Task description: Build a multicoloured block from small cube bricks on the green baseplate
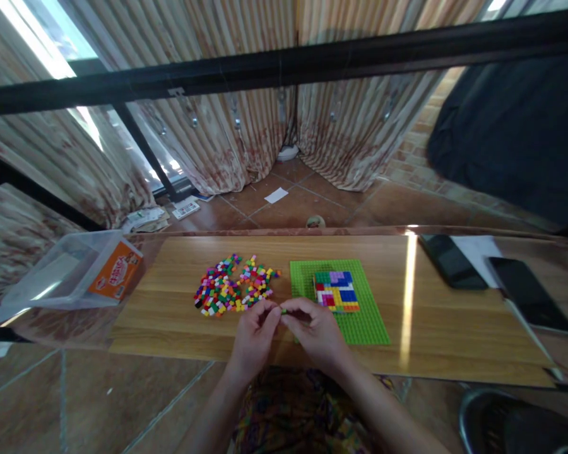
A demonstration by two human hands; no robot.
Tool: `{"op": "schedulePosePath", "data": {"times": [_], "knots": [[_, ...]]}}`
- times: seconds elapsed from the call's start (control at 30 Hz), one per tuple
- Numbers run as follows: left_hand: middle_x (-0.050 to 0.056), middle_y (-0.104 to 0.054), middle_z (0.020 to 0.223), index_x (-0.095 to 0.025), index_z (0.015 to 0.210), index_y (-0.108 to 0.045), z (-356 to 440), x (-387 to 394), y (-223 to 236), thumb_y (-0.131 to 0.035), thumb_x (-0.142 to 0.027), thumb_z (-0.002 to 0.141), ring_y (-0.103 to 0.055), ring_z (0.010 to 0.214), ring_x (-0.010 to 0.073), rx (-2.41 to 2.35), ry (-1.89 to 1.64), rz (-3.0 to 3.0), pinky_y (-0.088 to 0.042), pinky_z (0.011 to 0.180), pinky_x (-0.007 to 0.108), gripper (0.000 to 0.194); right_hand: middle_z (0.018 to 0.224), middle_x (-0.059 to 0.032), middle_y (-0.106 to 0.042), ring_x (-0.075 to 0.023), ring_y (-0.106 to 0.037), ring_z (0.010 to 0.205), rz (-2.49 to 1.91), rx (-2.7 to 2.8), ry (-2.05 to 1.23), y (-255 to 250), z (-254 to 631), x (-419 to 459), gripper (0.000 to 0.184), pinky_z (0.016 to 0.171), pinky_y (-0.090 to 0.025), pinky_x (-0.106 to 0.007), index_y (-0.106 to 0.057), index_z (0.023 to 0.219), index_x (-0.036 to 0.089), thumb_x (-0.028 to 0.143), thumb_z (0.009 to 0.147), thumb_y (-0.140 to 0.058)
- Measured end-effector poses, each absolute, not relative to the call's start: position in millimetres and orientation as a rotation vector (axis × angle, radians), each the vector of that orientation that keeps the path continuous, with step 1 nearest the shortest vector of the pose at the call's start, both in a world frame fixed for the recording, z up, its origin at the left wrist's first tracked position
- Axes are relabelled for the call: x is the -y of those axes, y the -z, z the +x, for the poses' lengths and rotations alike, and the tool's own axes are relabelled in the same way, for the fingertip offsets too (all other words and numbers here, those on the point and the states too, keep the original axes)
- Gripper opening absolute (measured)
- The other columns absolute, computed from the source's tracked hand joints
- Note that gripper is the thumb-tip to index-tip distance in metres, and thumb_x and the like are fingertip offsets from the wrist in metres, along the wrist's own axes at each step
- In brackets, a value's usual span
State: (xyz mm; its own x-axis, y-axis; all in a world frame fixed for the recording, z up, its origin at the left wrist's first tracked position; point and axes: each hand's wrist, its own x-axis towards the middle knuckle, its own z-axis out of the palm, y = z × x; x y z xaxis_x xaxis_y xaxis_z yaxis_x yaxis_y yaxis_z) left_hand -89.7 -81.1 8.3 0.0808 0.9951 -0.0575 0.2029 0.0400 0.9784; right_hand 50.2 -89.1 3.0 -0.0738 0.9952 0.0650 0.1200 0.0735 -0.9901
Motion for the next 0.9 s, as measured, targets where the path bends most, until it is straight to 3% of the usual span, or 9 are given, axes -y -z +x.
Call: {"op": "schedulePosePath", "data": {"times": [0.2,0.43,0.53,0.67,0.77,0.9], "knots": [[-0.001,-0.056,0.067,-0.017,0.075,-0.061,-72.5,95.0,-7.7,-0.055,-0.034,0.087,-0.051,0.063,0.0119,-1.28,-0.986,1.368,-0.042,0.059,0.022,0.022,0.062,0.0007,-0.067,-0.0114,-0.057,0.056,-1.187,0.914,-1.354,-0.6,58.0,100.6,0.011,0.054,-0.048,-0.023,-0.074,0.072,0.02,0.03,0.068,-0.074],[-0.003,-0.05,0.057,-0.017,0.074,-0.06,-57.1,100.3,-5.9,-0.055,-0.041,0.085,-0.042,0.05,0.0091,-1.251,-0.923,1.215,-0.035,0.049,0.021,0.027,0.064,-0.0007,-0.069,-0.0121,-0.059,0.057,-1.195,0.908,-1.384,-3.5,79.6,111.2,0.015,0.057,-0.05,-0.025,-0.077,0.076,0.02,0.034,0.069,-0.076],[-0.002,-0.054,0.059,-0.017,0.072,-0.06,-63.5,89.1,-6.2,-0.056,-0.044,0.084,-0.046,0.051,0.0097,-1.307,-0.953,1.28,-0.039,0.052,0.021,0.029,0.068,-0.0014,-0.071,-0.0141,-0.062,0.062,-1.294,0.983,-1.231,0.3,97.5,112.3,0.016,0.06,-0.052,-0.028,-0.077,0.084,0.022,0.034,0.072,-0.073],[0.001,-0.064,0.069,-0.018,0.081,-0.066,-88.3,62.7,-8.1,-0.054,-0.042,0.085,-0.058,0.064,0.0142,-1.507,-0.97,1.573,-0.046,0.062,0.024,0.026,0.09,-0.0041,-0.073,-0.0182,-0.067,0.082,-1.406,1.117,-0.885,9.0,136.0,109.3,0.016,0.074,-0.055,-0.033,-0.076,0.089,0.026,0.032,0.078,-0.067],[0.004,-0.071,0.087,-0.02,0.089,-0.068,-108.0,42.0,-8.2,-0.052,-0.038,0.088,-0.064,0.078,0.0175,-1.643,-0.933,1.88,-0.048,0.073,0.028,0.024,0.093,-0.0055,-0.072,-0.0193,-0.067,0.086,-1.485,1.204,-0.705,14.2,162.4,104.4,0.017,0.076,-0.055,-0.035,-0.075,0.092,0.025,0.032,0.082,-0.062],[0.006,-0.071,0.087,-0.02,0.086,-0.068,-121.5,20.7,-3.8,-0.045,-0.037,0.091,-0.065,0.082,0.0209,-1.784,-0.743,2.149,-0.048,0.076,0.031,0.029,0.096,-0.008,-0.072,-0.0209,-0.067,0.087,-1.59,1.303,-0.565,14.5,176.6,93.3,0.021,0.079,-0.056,-0.038,-0.073,0.096,0.021,0.033,0.085,-0.06]]}}
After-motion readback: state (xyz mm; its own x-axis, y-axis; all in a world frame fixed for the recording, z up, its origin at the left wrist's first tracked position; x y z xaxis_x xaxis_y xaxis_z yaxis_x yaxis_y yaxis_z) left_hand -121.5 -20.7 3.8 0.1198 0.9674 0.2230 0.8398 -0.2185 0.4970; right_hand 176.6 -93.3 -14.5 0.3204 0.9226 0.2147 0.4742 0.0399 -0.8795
